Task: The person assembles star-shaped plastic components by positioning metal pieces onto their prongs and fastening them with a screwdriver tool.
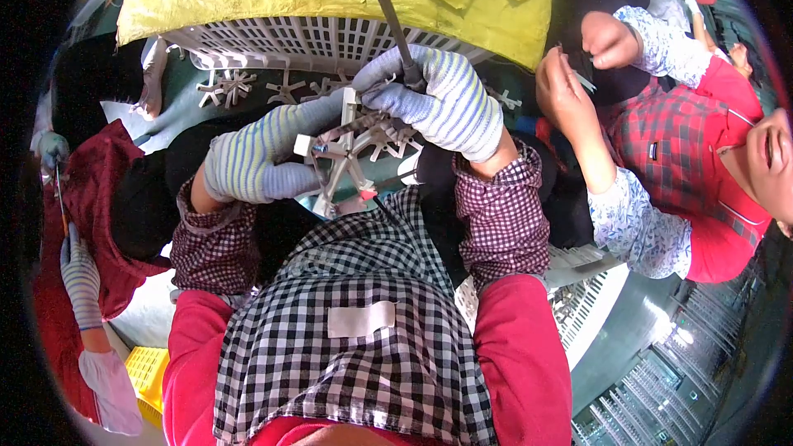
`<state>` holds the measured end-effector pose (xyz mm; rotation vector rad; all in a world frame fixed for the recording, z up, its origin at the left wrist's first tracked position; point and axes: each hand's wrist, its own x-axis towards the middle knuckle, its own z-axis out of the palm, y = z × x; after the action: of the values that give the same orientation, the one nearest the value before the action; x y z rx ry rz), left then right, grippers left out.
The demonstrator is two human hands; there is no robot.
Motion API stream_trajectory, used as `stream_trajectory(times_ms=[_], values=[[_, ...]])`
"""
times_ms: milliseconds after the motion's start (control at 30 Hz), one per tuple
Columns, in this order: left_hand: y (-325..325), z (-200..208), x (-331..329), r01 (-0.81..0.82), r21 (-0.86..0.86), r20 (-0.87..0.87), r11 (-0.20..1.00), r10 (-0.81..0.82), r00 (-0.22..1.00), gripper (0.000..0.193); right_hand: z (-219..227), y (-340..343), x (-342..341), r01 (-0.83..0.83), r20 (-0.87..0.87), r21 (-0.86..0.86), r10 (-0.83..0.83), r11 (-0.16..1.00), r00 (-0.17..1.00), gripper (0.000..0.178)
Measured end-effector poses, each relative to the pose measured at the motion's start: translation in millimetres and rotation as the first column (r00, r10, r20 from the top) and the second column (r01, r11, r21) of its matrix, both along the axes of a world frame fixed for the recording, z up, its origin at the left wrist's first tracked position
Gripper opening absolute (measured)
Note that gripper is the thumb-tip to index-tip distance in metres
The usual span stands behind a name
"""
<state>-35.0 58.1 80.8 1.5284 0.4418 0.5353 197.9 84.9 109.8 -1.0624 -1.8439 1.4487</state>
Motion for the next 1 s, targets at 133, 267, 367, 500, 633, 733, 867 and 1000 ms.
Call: stream_trajectory(times_ms=[133,267,367,500,633,733,867,1000], values=[[2,-14,-10,-0.038,0.134,0.025,0.990,0.035,0.999,0.051,4,-6,0,-0.037,-0.054,-0.161,0.028,0.986,0.998,0.034],[-4,9,6,-0.335,-0.486,-0.199,0.807,0.272,0.942,0.038,0,-10,-6,-0.033,-0.080,-0.182,0.019,0.983,0.997,0.035],[-10,-8,16,-0.396,-0.321,-0.099,0.860,0.385,0.917,0.034,-1,-10,-12,-0.063,-0.020,-0.100,0.061,0.993,0.998,0.021],[-7,-8,27,-0.317,-0.401,0.089,0.860,0.381,0.920,0.034,-5,-6,-5,-0.073,-0.015,0.220,0.078,0.973,0.997,0.021],[-7,-15,29,-0.313,-0.428,0.070,0.848,0.376,0.924,0.031,-13,-9,-4,0.008,-0.053,0.161,0.001,0.987,0.999,0.027],[-5,-5,24,-0.353,-0.373,0.055,0.858,0.400,0.915,0.025,-5,-9,-13,0.066,-0.042,0.092,-0.062,0.994,0.997,0.045],[-5,-6,28,-0.349,-0.448,0.140,0.823,0.450,0.882,0.025,-12,-6,-13,0.120,-0.006,0.172,-0.121,0.978,0.993,0.045],[-5,-7,27,-0.307,-0.474,0.074,0.825,0.385,0.920,0.023,-14,-9,-5,0.119,-0.041,0.096,-0.116,0.988,0.992,0.045]])
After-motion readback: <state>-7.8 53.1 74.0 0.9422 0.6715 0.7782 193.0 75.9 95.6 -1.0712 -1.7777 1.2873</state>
